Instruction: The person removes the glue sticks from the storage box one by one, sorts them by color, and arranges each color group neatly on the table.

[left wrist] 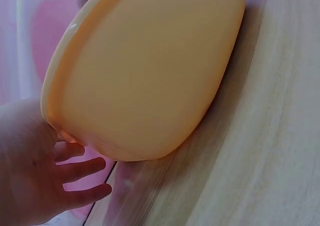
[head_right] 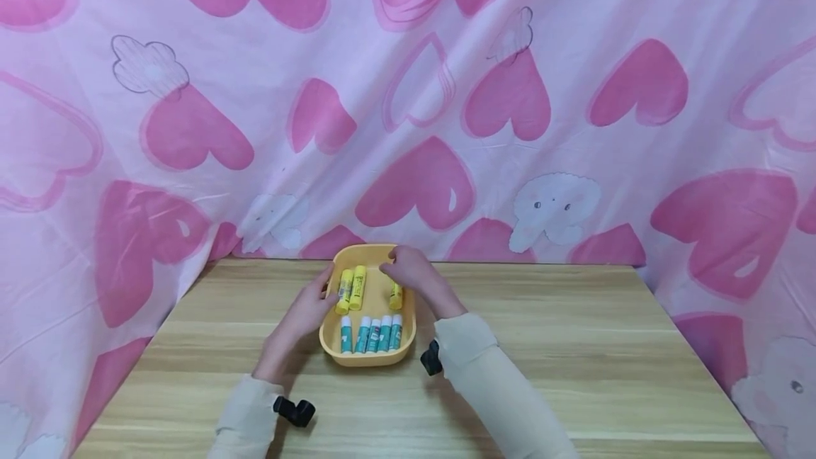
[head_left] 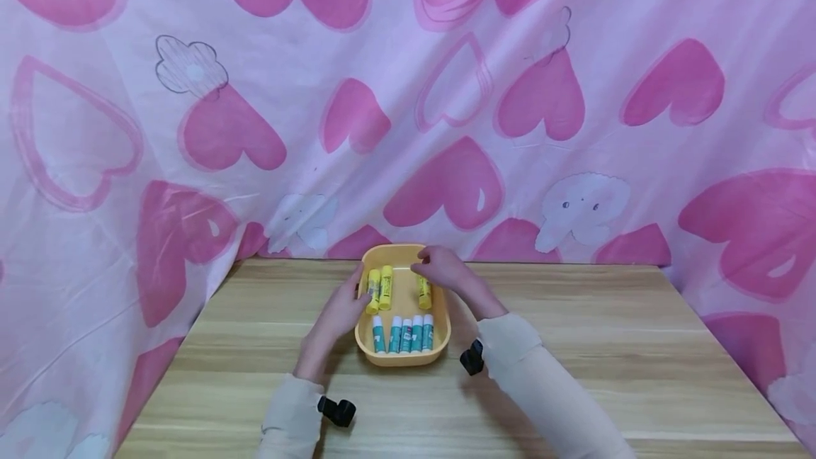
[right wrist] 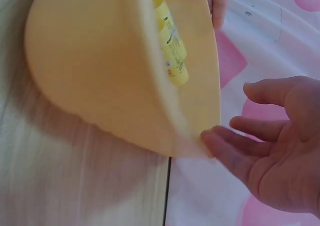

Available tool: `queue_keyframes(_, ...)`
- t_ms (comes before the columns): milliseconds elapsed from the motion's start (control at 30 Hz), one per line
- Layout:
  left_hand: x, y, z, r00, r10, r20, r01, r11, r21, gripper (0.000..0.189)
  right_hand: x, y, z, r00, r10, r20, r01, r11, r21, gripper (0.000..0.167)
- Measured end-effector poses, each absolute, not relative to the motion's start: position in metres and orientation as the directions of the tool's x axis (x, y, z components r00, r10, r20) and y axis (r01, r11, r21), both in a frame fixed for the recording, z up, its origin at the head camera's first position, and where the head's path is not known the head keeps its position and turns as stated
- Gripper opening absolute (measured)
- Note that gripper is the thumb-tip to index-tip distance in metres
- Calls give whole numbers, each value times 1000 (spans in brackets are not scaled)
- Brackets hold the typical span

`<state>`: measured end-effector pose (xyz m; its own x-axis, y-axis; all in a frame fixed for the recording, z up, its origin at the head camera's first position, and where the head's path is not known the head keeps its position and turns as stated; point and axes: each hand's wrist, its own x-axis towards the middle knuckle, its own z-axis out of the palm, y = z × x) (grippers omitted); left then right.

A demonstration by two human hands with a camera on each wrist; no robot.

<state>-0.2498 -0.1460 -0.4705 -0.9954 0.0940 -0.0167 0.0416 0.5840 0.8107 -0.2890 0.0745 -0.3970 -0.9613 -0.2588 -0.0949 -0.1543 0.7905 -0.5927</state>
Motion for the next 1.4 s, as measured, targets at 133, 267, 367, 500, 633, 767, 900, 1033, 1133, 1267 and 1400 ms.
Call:
queue_keyframes(133, -250, -146, -469, -996, 92, -15, 42, 588, 807, 68, -293, 68, -397, -950, -287, -120, -155, 771, -618, 51)
queue_keyframes(267, -248, -146, -469, -996, 86, -19, 35, 590, 807, 68, -299, 62, -399, -931, -332, -149, -152, 727, -669, 49)
queue_keyframes(367, -248, -146, -469, -996, 87, -20, 35, 588, 808, 68, -302, 59, -402, -920, -352, -174, -137, 702, -699, 47)
queue_keyframes(500, -248, -146, -470, -996, 88, -14, 41, 592, 805, 68, -307, 53, -404, -907, -372, -196, -113, 665, -738, 47)
queue_keyframes(633, -248, -146, -471, -996, 90, -7, 48, 596, 802, 68, -309, 48, -405, -899, -375, -226, -72, 635, -769, 47)
queue_keyframes(767, -248, -146, -471, -996, 86, -5, 48, 594, 803, 68, -311, 43, -408, -892, -372, -259, -35, 626, -779, 47)
queue_keyframes(900, -248, -145, -472, -997, 82, -4, 45, 592, 805, 68, -312, 41, -413, -887, -366, -281, -5, 617, -787, 45)
queue_keyframes(1033, -247, -145, -473, -997, 80, -9, 40, 595, 803, 68, -314, 40, -417, -882, -366, -296, 15, 607, -795, 44)
queue_keyframes(1133, -247, -145, -473, -997, 77, -7, 41, 601, 798, 68, -315, 38, -419, -879, -366, -305, 21, 610, -792, 44)
queue_keyframes(1267, -247, -145, -473, -997, 74, -3, 43, 607, 793, 68, -317, 35, -421, -868, -372, -329, 35, 614, -788, 34)
queue_keyframes(1400, -246, -145, -472, -998, 70, 9, 50, 618, 785, 68, -319, 31, -422, -849, -393, -354, 53, 603, -796, 23)
